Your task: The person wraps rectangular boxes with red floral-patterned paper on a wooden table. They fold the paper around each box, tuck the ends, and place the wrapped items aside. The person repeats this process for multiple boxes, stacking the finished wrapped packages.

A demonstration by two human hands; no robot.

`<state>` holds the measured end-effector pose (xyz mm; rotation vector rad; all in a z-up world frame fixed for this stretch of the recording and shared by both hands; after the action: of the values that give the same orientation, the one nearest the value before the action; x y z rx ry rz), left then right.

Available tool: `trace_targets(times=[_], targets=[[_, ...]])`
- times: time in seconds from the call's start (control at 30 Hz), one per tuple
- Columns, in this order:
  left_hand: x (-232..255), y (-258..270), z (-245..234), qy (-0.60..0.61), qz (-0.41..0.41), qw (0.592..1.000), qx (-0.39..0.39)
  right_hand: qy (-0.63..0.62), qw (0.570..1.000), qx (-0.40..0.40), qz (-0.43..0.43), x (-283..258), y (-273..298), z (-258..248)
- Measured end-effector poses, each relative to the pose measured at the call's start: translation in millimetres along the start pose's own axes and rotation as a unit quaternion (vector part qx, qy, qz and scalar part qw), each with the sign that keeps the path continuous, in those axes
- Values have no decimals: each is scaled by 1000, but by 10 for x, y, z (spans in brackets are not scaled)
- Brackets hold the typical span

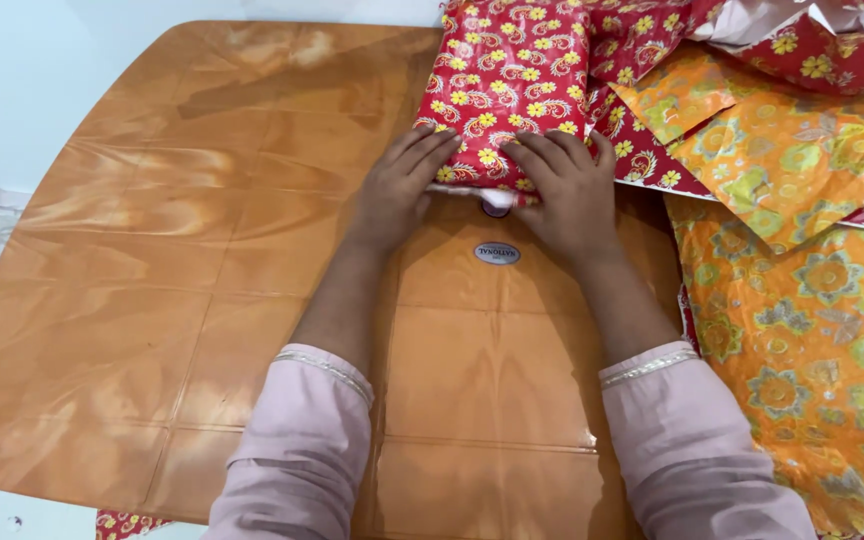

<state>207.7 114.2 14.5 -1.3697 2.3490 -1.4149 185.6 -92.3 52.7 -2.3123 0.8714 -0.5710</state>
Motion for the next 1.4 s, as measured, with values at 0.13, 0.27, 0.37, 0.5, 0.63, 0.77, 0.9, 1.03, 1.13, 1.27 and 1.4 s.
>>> trace_targets(times=[0.13, 0.27, 0.37, 0.5, 0.63, 0.77, 0.9, 1.03, 1.13, 1.27, 1.4], targets=[[-83, -2, -6, 44, -21, 998, -35, -119, 992, 40, 26, 144, 40, 17], [-49, -2, -54, -29, 31, 996, 75, -189, 978, 53, 77, 239, 75, 90], [-267, -12, 179, 379, -164, 908, -63, -207, 971, 63, 100, 265, 108, 145], [-352, 40, 427, 447, -314, 834, -82, -220, 950, 156, 155, 317, 168, 158], [-237, -50, 537, 462, -267, 845, -37, -320, 861, 241, 314, 564, 289, 283], [-167, -217, 615, 374, -229, 898, 39, -461, 752, 239, 407, 817, 316, 529], [-207, -527, 689, 361, -219, 904, 70, -468, 754, 250, 387, 1079, 153, 555], [-228, -876, 704, 343, -204, 911, 106, -440, 751, 255, 421, 1368, -59, 576], [-245, -1096, 714, 323, -207, 917, 112, -466, 742, 269, 400, 1520, -214, 576], [-187, -1118, 669, 283, -118, 945, 116, -481, 732, 282, 392, 1554, -226, 612], [-273, -993, 759, 174, -102, 976, 80, -469, 734, 288, 398, 1473, -148, 739]])
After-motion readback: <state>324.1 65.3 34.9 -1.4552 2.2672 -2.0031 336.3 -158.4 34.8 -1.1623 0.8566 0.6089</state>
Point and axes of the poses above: each hand's wrist, its own y-axis away from the middle knuckle, its own z-axis out of the palm, x = y × z, the point moved 6 cm from there along -y, towards the middle knuckle, and after that the axes turned 12 degrees about -z, right-handed, at the moved point
